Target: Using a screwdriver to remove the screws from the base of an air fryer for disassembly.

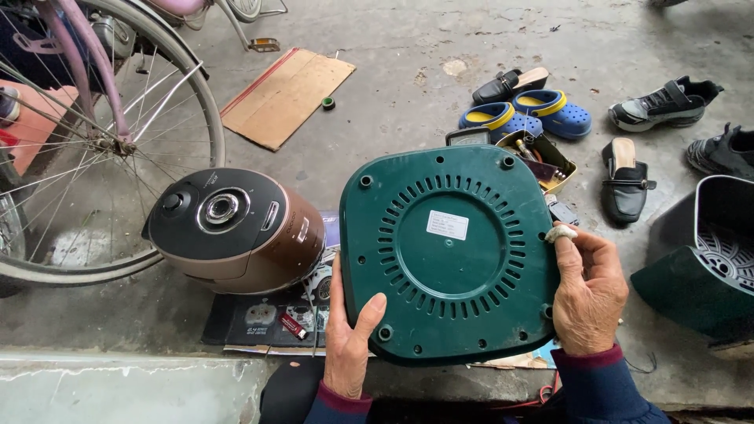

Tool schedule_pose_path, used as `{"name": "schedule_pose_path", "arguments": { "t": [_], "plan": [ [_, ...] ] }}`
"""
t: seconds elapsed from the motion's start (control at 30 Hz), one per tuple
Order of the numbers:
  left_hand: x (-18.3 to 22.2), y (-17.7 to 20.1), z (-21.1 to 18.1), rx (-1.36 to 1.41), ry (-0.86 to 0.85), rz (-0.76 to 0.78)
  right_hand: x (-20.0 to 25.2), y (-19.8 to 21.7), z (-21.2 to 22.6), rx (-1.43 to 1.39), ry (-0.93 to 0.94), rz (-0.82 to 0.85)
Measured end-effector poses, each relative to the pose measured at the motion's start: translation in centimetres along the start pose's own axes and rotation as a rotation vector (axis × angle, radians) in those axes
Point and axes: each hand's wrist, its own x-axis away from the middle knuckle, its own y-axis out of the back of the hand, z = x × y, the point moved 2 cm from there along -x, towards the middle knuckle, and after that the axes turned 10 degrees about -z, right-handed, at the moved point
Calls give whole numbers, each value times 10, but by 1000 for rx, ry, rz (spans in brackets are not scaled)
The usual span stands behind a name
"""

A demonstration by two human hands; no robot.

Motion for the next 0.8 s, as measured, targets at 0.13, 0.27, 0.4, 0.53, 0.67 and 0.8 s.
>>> {"name": "schedule_pose_path", "arguments": {
  "t": [0.13,0.27,0.4,0.53,0.67,0.8],
  "plan": [
    [-1,0,1,-1,0,6,0,0,-1,-13,-22,-3],
    [0,-1,-1,-19,1,-5,0,0,1,-6,-24,-9],
    [0,-1,-1,-22,12,-3,0,-2,2,-46,-36,-6],
    [0,-2,-3,-20,-2,-3,0,-1,-1,-39,-33,-11],
    [0,-2,-3,-16,1,2,0,0,-1,-23,-18,-10],
    [1,-2,-5,-9,12,-2,0,-1,-2,-24,-17,-7]
  ]
}}
